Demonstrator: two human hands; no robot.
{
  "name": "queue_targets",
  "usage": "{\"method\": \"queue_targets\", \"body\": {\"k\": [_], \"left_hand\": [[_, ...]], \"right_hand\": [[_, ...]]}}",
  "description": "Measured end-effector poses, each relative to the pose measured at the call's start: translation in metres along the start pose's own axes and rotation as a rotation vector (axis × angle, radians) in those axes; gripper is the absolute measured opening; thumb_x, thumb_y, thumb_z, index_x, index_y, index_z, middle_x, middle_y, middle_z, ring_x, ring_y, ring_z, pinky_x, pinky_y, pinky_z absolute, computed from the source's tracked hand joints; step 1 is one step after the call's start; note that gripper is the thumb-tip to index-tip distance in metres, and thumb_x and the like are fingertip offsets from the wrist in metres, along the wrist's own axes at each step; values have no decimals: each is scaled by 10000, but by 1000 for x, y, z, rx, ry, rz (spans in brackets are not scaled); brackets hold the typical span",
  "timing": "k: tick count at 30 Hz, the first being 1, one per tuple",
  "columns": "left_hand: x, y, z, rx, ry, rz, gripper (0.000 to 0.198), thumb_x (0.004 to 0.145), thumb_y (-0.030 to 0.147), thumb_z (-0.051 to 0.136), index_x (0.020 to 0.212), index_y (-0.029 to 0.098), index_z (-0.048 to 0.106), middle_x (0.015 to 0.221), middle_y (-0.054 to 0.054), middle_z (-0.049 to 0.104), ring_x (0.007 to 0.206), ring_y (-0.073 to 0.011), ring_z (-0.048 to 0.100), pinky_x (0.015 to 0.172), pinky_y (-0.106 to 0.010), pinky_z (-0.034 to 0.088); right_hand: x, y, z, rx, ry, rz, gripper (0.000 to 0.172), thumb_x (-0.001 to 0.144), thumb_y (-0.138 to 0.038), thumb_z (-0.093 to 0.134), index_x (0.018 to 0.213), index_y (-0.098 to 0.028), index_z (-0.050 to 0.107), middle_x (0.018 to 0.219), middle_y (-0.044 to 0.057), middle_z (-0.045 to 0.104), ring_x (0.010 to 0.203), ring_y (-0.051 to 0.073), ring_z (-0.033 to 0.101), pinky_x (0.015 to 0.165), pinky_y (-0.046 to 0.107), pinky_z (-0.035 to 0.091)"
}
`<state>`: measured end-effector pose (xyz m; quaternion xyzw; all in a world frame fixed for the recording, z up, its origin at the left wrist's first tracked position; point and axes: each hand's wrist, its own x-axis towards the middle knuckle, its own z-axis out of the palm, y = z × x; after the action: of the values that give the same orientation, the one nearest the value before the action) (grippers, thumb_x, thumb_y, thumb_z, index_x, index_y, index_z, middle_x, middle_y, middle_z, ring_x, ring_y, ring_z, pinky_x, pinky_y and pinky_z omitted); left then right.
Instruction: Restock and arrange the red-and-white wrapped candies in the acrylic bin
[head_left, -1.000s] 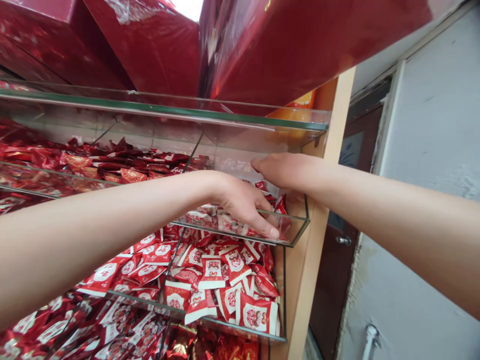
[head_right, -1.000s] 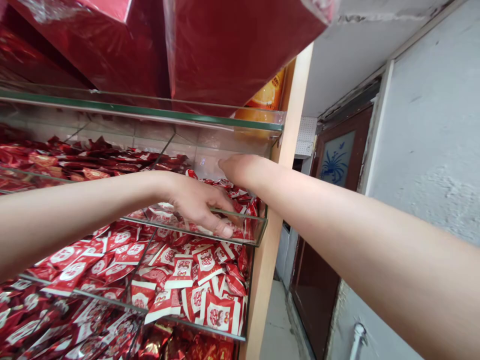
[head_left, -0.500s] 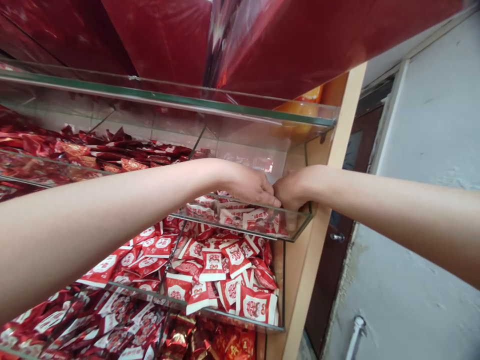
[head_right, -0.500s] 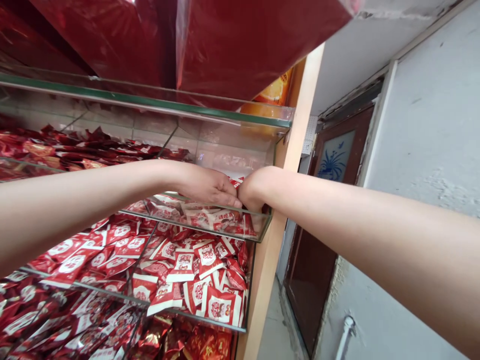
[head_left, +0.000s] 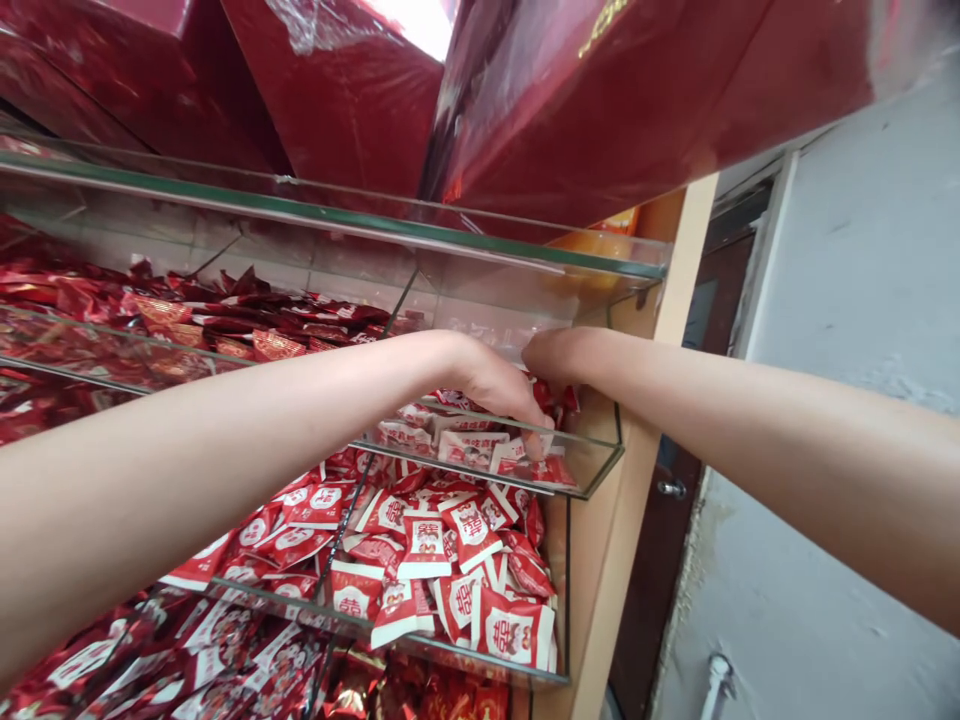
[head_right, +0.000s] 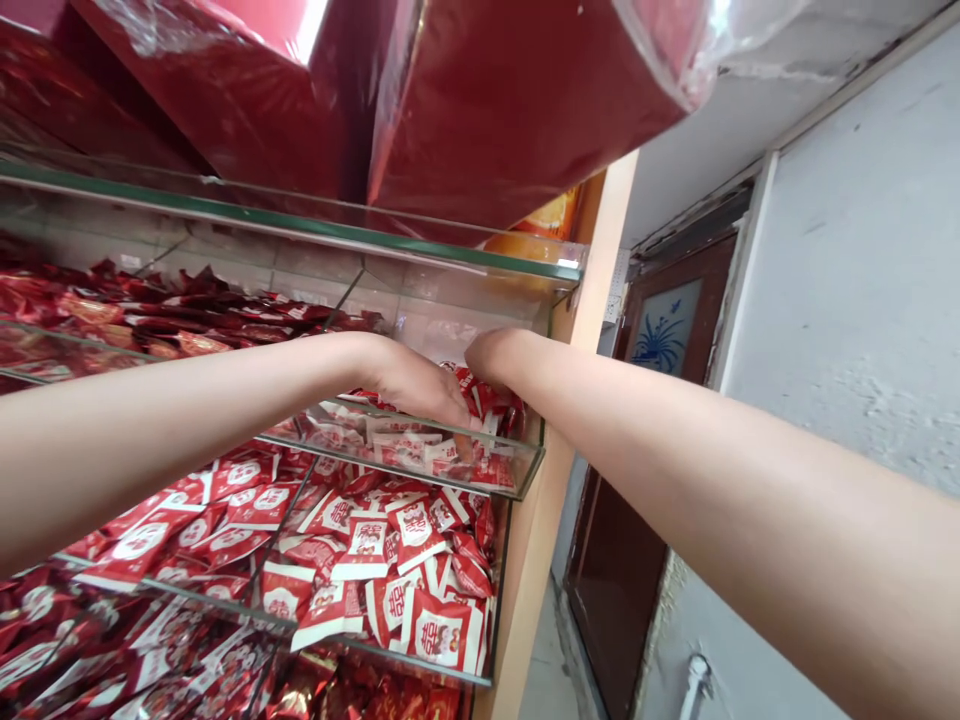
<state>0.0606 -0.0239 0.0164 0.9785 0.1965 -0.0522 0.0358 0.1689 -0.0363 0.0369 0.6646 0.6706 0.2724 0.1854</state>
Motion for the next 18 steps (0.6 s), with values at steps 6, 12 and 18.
{"method": "queue_targets", "body": {"k": [6, 12, 18], "left_hand": [[6, -8, 3, -71, 23, 49, 484, 792, 523, 404, 1005, 175, 664, 1058, -54, 664, 938, -234, 560, 888, -349, 403], [9, -14, 6, -162, 86, 67, 450, 779, 485, 456, 984, 143, 664, 969, -60, 671, 844, -202, 551, 825, -332, 423], [7, -21, 6, -291, -21, 143, 263, 696, 361, 552, 868, 204, 674, 749, 16, 668, 788, -178, 540, 744, -297, 440]], "right_hand": [[18, 11, 0, -18, -134, 106, 232, 583, -258, 744, 788, -157, 707, 841, 70, 690, 773, 247, 646, 670, 310, 526], [-11, 0, -7, -11, -166, 112, 206, 601, -272, 750, 757, -149, 696, 746, 47, 676, 788, 252, 638, 701, 329, 503], [-32, -6, -9, 101, -189, 99, 107, 684, -211, 697, 646, -124, 648, 639, 44, 638, 780, 256, 636, 721, 361, 489]]}}
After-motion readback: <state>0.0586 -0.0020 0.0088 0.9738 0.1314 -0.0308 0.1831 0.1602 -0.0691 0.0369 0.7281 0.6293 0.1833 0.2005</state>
